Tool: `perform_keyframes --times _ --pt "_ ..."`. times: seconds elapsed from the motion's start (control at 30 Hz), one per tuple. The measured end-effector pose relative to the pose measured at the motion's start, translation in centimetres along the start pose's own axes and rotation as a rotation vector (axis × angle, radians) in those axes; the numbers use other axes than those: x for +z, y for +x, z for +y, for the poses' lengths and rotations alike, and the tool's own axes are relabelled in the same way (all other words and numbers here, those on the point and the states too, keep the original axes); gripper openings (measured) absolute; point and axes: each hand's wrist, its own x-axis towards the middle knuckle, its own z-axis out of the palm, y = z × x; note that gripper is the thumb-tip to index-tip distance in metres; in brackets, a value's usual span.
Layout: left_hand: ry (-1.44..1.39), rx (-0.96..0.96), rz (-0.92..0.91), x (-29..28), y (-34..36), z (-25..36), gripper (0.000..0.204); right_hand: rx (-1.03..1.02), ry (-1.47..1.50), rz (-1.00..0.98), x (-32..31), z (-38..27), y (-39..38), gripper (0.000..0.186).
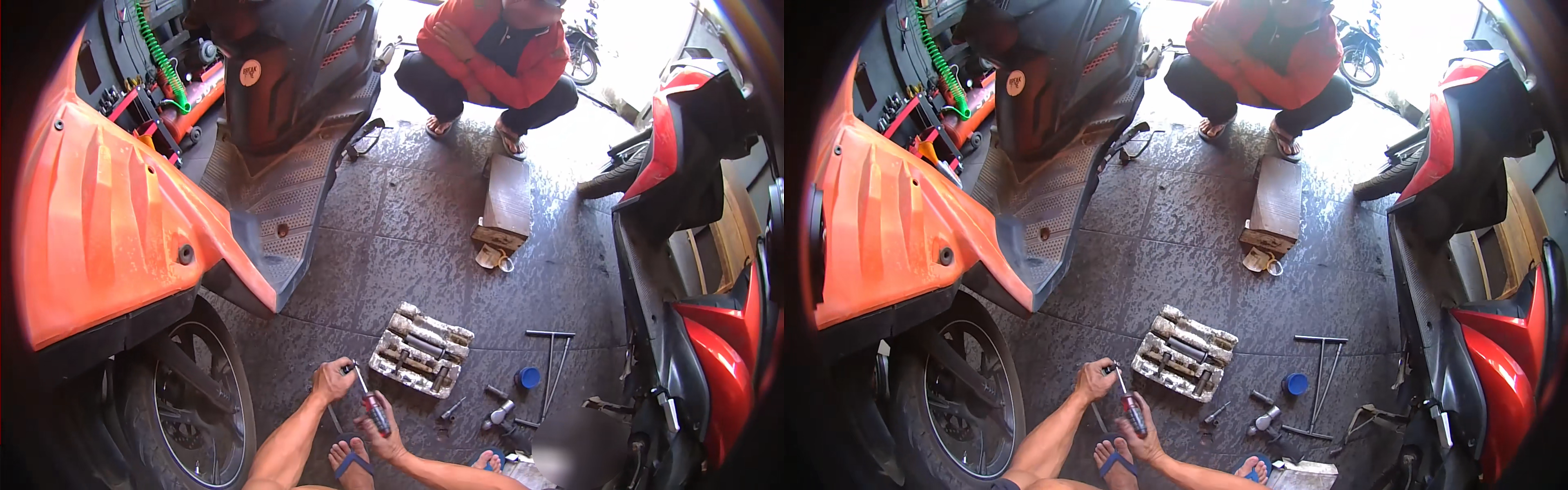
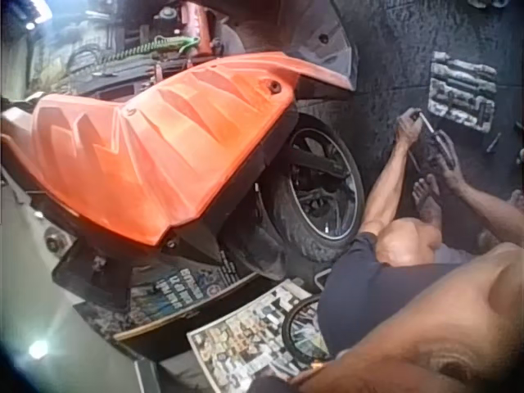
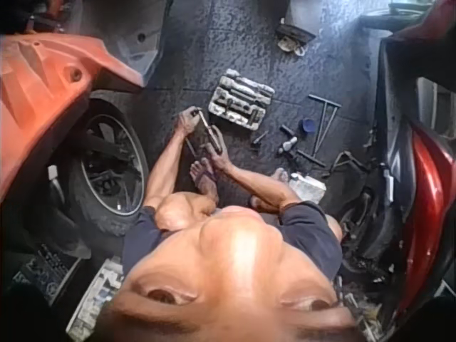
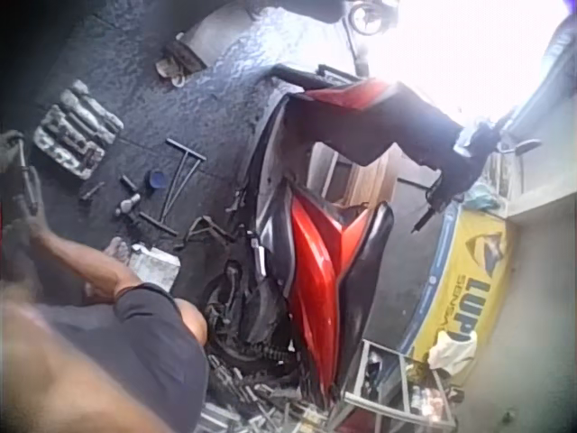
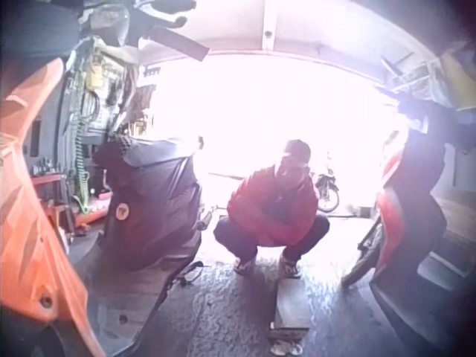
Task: The person assembles metal tool components on the floor, inserting shafts and pins into cylindrical metal parts, adjusting them using a screwdriver and a wrench, and tapping them with a hammer.
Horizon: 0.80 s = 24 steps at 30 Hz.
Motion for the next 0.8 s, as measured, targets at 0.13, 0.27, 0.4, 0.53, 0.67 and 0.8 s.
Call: perform_keyframes --times 0.13,0.27,0.4,0.53,0.67,0.8 --pt "-0.159 0.047 0.027 -0.5 -0.3 0.3 0.03 0.364 0.61 0.171 0.1 0.7 1.5 0.069" --pt "-0.163 0.187 0.063 -1.1 -3.3 1.5 0.022 0.654 0.975 0.55 -0.8 1.4 5.2 0.077" --pt "0.008 0.49 -0.067 -1.7 -5.6 2.0 0.019 0.718 0.949 0.469 -2.7 1.8 9.7 0.048" --pt "0.15 0.603 -0.041 -1.6 -5.8 0.8 0.014 0.709 0.7 0.517 -1.3 -0.7 10.0 0.026" --pt "0.259 0.654 -0.19 -1.0 -5.3 1.3 0.019 0.634 0.563 0.473 -2.3 0.0 11.4 0.018" --pt "0.391 0.64 -0.285 0.9 -4.0 0.9 0.024 0.531 0.229 0.437 -2.9 -1.1 13.2 0.019"
